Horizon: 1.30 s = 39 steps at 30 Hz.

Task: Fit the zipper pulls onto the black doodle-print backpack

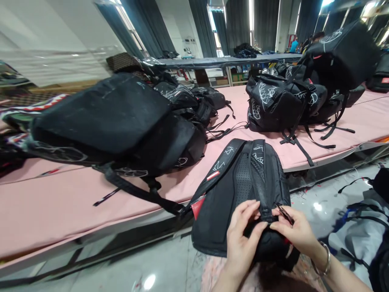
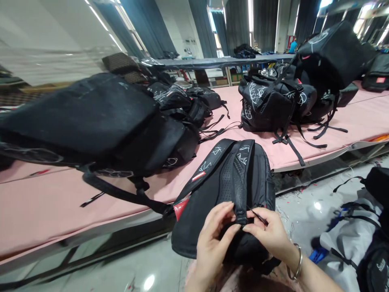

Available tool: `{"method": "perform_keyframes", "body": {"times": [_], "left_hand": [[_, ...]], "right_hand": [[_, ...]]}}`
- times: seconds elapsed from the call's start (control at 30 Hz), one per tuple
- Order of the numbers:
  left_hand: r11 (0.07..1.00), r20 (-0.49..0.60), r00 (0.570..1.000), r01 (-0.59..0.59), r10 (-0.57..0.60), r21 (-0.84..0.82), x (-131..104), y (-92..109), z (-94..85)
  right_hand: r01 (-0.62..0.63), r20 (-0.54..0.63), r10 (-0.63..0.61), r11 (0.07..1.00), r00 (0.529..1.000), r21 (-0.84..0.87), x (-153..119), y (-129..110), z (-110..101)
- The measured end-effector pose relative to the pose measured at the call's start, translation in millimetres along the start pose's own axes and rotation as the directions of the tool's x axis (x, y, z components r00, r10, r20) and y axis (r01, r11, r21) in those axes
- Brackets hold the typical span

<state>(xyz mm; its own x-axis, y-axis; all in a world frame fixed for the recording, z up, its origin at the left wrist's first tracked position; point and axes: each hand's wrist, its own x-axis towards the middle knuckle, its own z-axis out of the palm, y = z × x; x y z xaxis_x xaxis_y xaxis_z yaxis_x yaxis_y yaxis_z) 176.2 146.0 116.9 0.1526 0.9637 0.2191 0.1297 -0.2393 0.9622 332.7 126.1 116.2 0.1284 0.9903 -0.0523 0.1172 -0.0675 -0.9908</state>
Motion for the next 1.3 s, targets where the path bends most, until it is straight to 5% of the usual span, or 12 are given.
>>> {"method": "perform_keyframes", "body": {"times": [0.17, 0.27, 0.7, 0.87, 0.97, 1.17, 1.3], "left_hand": [[0.999, 0.221, 0.975, -0.031, 0.029, 0.006, 23, 7, -14.8], [0.998, 0.264, 0.964, -0.05, 0.042, 0.026, 32, 11, -15.9], [0.987, 0.072, 0.992, -0.115, 0.107, 0.114, 23, 17, -1.8], [0.99, -0.16, 0.982, -0.078, 0.096, 0.114, 16, 11, 8.3], [0.995, -0.228, 0.971, -0.054, 0.073, 0.087, 13, 5, 10.9], [0.998, -0.244, 0.968, -0.04, 0.053, 0.058, 12, 5, 13.4], [0.995, -0.206, 0.976, -0.049, 0.066, 0.087, 10, 5, 15.9]], "right_hand": [[0.076, 0.085, -0.071, 0.995, 0.994, -0.065, 2, 3, -3], [0.108, 0.14, -0.093, 0.988, 0.986, -0.109, 3, 3, -5], [0.211, 0.151, -0.18, 0.951, 0.972, -0.224, -2, -5, -1], [0.302, 0.106, -0.285, 0.925, 0.953, -0.23, -5, -14, -16], [0.451, 0.094, -0.464, 0.763, 0.881, -0.462, -2, -19, -31], [0.683, 0.445, -0.583, 0.282, 0.68, -0.674, 6, -41, -48], [0.677, 0.543, -0.52, 0.097, 0.659, -0.729, 6, -57, -46]]}}
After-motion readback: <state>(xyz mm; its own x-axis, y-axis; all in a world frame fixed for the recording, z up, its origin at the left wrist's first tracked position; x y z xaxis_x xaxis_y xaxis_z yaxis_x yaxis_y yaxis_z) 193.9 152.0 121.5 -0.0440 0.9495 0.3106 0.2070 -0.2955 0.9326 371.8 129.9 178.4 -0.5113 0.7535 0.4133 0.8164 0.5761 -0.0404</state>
